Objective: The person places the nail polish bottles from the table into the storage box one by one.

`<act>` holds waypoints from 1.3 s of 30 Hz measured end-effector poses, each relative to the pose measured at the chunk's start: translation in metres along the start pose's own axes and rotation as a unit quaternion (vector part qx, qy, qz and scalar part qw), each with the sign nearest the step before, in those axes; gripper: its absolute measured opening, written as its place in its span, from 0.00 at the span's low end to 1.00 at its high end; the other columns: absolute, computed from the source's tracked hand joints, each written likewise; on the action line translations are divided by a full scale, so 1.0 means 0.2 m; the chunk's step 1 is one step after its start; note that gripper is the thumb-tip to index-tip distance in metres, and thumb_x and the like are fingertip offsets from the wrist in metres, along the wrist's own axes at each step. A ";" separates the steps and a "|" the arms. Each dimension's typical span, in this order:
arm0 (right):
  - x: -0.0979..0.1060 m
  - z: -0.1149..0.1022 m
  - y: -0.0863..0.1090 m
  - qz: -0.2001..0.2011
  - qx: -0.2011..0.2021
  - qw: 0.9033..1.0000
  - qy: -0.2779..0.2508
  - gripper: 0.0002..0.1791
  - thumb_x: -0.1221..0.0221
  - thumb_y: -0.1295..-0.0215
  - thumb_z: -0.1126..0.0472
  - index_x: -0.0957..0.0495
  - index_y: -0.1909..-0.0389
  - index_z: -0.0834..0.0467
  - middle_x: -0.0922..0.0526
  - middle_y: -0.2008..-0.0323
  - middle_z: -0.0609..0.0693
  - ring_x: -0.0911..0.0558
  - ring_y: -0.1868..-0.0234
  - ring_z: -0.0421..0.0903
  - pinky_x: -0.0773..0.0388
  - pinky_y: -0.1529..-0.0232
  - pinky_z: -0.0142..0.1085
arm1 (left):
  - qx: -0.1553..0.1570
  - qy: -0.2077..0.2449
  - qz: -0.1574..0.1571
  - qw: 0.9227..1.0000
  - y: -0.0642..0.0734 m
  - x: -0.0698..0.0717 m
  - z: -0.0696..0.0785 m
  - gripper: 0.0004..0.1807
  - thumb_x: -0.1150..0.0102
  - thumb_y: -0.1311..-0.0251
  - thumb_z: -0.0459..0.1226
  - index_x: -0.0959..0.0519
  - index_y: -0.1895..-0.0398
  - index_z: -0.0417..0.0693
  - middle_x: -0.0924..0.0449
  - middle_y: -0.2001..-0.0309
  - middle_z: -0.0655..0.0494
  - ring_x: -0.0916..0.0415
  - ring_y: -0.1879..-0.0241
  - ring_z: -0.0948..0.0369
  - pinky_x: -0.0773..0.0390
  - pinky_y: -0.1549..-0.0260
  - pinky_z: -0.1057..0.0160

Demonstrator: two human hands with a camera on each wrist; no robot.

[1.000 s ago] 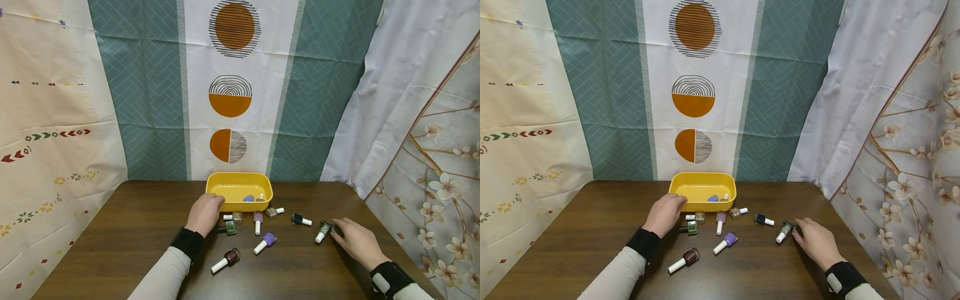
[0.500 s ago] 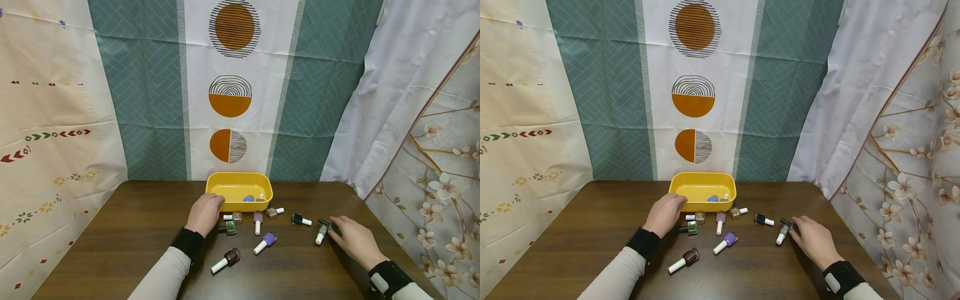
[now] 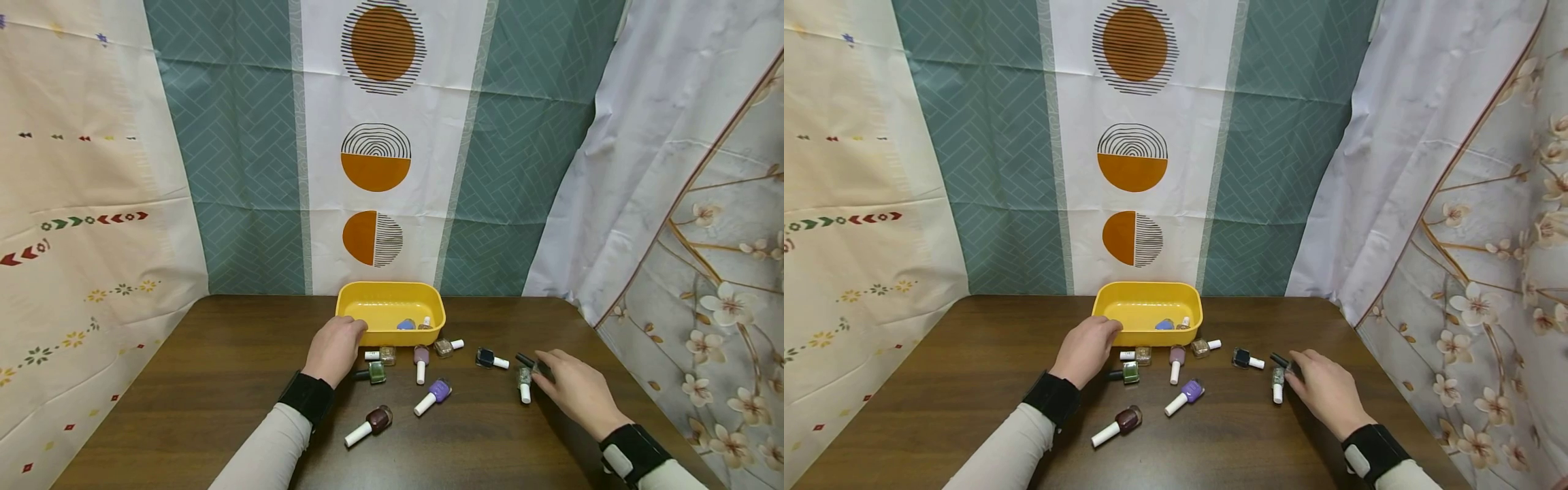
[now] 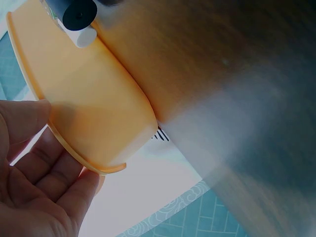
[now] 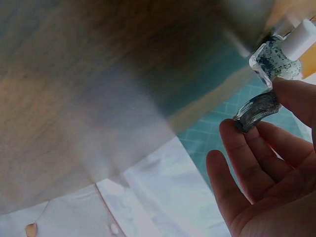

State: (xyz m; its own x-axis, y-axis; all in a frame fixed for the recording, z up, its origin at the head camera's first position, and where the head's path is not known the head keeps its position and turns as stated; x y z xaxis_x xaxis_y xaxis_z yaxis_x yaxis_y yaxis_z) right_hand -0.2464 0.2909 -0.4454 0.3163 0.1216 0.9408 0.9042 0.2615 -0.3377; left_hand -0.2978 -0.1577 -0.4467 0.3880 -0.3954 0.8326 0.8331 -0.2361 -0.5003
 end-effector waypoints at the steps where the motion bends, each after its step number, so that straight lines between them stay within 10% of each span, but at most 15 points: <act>1: 0.00 0.00 0.00 0.000 0.000 1.000 -0.001 0.27 0.23 0.33 0.56 0.15 0.39 0.67 0.12 0.50 0.62 0.11 0.58 0.58 0.14 0.65 0.53 | 0.001 0.000 -0.001 1.000 0.00 0.00 0.00 0.02 0.27 0.30 0.30 0.09 0.57 0.44 0.15 0.66 0.52 0.21 0.64 0.53 0.14 0.55 0.52; 39: 0.10 -0.24 -0.18 0.049 0.076 0.996 -0.012 0.27 0.22 0.32 0.56 0.14 0.37 0.65 0.11 0.48 0.58 0.10 0.55 0.55 0.12 0.61 0.52 | 0.003 -0.002 -0.003 1.000 0.00 0.00 0.00 0.02 0.26 0.30 0.30 0.10 0.58 0.44 0.16 0.67 0.52 0.22 0.64 0.53 0.14 0.55 0.52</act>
State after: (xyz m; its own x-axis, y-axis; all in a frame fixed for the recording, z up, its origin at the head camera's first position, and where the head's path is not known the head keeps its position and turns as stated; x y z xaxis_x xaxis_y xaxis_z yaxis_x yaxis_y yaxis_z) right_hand -0.2585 0.2374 -0.4136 0.3917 0.1758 0.9032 0.8147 0.3899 -0.4292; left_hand -0.2979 -0.1582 -0.4471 0.3854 -0.3899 0.8363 0.8373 -0.2332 -0.4945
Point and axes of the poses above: each hand's wrist, its own y-axis away from the middle knuckle, its own x-axis out of the back of the hand, z = x × y, the point moved 1 cm from there along -y, towards the middle knuckle
